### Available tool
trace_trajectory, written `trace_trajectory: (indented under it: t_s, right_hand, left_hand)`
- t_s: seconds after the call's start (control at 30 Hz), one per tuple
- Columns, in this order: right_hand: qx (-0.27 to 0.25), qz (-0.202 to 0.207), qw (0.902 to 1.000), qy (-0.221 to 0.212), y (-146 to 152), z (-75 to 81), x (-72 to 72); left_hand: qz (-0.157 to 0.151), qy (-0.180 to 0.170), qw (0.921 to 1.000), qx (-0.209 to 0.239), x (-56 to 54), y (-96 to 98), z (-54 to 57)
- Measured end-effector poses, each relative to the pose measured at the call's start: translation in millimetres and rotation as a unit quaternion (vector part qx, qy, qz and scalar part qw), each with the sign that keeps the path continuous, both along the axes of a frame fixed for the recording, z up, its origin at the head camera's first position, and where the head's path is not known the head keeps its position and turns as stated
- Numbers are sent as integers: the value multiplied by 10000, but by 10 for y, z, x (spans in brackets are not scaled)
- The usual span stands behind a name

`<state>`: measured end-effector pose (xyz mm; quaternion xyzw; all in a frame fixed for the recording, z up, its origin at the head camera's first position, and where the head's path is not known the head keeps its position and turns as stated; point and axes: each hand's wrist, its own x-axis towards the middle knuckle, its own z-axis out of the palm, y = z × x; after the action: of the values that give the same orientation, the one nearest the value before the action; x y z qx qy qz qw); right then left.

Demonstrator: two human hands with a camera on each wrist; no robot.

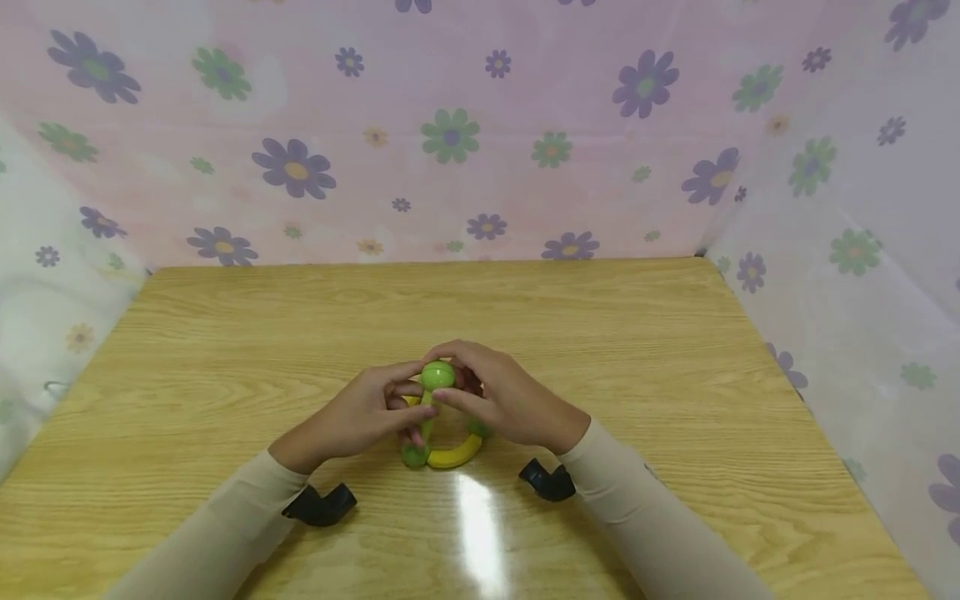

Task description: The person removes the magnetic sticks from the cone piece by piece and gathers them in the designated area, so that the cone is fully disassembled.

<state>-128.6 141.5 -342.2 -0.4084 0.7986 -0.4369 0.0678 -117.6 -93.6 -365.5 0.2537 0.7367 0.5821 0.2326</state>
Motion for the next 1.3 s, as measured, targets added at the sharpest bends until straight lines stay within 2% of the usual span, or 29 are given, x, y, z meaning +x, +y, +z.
trace_trajectory:
  t_s: [0.17,0.53,1.3]
  right_hand:
    - [45,80,9997,-246,-11,-2,11]
    - [35,23,9995,-316,-23,18,28]
    - [255,-333,9991,-17,-32,104,75]
  left_hand:
    - [-47,11,10000,9,-2,5,-29]
    - [30,94,9999,34,19,22,-3]
    - [552,362,9978,81,68,109,-27]
